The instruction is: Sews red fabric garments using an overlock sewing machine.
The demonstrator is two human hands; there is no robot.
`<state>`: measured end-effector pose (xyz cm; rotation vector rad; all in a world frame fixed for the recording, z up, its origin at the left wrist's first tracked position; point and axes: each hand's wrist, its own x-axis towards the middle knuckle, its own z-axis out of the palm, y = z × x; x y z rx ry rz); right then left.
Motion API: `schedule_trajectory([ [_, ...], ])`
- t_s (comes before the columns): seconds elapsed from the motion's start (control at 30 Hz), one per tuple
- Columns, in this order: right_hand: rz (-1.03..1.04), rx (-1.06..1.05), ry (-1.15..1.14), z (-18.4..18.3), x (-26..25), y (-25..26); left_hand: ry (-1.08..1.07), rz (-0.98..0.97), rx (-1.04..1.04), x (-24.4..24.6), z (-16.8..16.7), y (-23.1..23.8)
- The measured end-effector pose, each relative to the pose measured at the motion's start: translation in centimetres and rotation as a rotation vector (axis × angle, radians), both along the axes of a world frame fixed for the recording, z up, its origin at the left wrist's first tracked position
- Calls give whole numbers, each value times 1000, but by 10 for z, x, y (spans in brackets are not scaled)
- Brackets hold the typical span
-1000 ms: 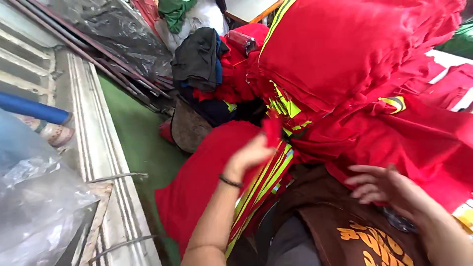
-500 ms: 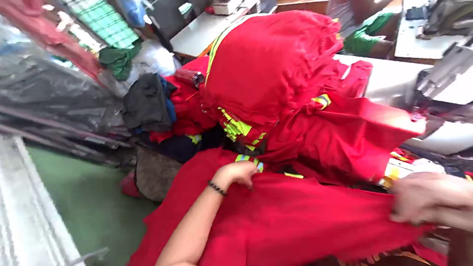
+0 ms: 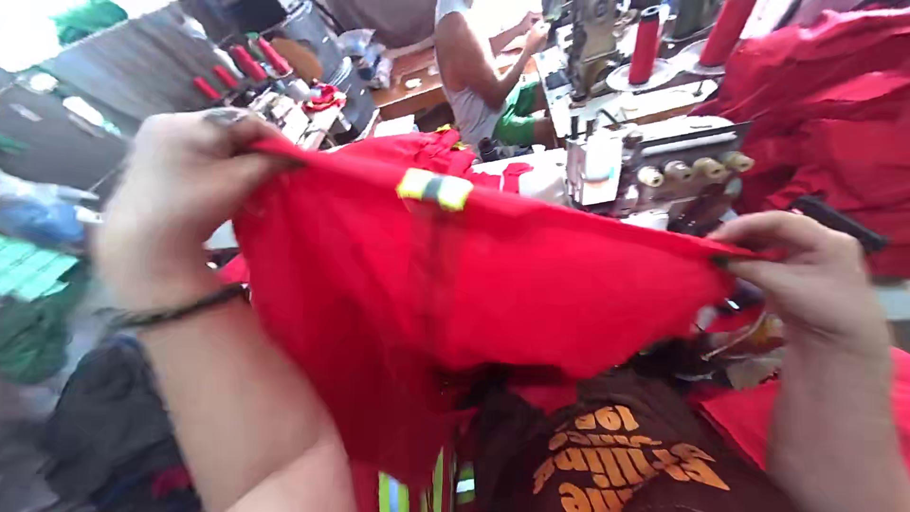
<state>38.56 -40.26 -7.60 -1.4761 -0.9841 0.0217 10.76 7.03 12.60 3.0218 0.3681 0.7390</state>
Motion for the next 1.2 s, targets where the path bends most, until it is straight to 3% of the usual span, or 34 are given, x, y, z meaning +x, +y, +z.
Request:
schedule_trajectory([
  [0.1,-111,127,208,-23,-14,35,-20,236,115,90,-36,-28],
  [0.17,-127,125,246,-35,-30,51,-79,-17,84,122,-76,-83],
  [0.27,-51,74,174,-47,-54,54,57,-567,-199,142,-145,-188],
  [0.33,48,56,108,-52,-58,49,153,-751,-342,140,-181,-223],
  [0.4,52,57,160,-58,-52,49,137,-818,-463,131,-188,-229],
  [0.53,-87,-17,173,-91,-13,76,51,-945,-688,129,-161,-216],
  [0.63,85,-43,258,-119,-8,95,-11,-826,-560,160,-176,-215],
  [0.7,204,-47,538,-122,-20,98,-40,-658,-473,179,-204,-207],
  [0.8,277,-19,946,-119,-36,88,-96,-482,-571,186,-240,-193],
  [0.9,275,12,1160,-123,-40,73,-131,-408,-602,188,-255,-187],
  [1.2,171,-68,1085,-123,-53,63,-92,-422,-659,198,-249,-184],
])
